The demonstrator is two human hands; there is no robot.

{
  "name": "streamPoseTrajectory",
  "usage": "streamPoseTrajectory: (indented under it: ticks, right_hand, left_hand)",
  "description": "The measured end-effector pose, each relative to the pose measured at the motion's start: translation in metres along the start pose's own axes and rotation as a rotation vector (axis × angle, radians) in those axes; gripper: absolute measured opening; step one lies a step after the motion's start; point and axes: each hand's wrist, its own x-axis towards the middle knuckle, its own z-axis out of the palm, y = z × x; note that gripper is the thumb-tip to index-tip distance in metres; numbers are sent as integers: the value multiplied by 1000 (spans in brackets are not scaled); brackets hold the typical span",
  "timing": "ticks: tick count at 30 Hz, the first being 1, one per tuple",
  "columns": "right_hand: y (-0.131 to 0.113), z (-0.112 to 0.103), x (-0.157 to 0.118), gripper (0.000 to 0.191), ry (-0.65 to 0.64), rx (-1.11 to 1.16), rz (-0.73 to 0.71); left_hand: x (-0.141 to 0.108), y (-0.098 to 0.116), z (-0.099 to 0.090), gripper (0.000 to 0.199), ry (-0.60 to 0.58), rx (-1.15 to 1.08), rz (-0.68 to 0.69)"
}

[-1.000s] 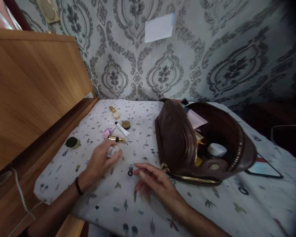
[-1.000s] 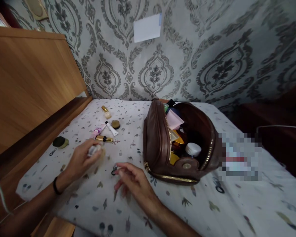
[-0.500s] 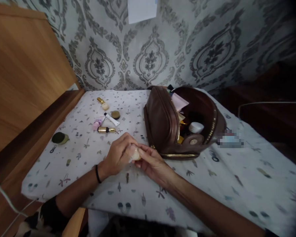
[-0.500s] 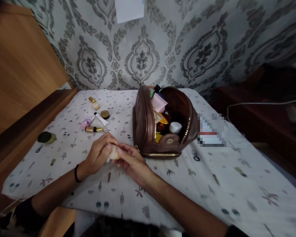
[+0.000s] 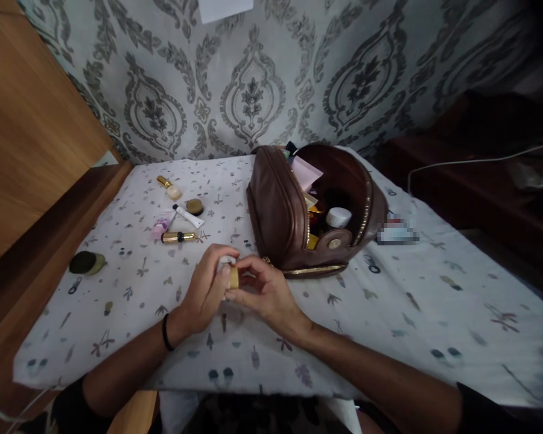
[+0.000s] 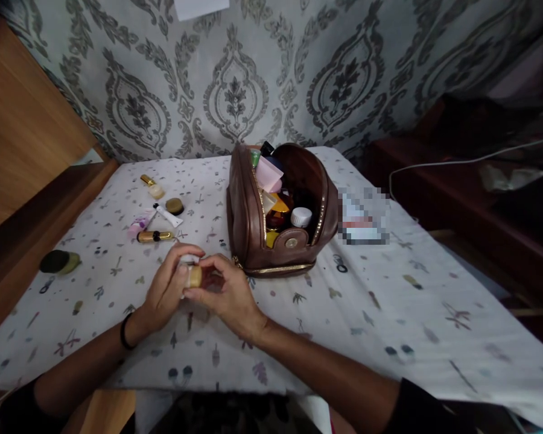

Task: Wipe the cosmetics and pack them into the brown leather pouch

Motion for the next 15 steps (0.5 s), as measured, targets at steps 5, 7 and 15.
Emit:
streamPoseTrajectory:
  ticks: [5,7,15]
  right_hand:
    - [-3,-9,-4,27,-55,-478,-495]
    - [-4,-12,-4,25,-66,-617,-616]
    - [-3,-13,-2,33,34,-753,-618]
  left_hand:
    - [3,-7,3,46,-74,-263,-342]
    - [4,-10,4,52,-100,-357,-436]
    - [11,2,3,51,-174,-268,-418]
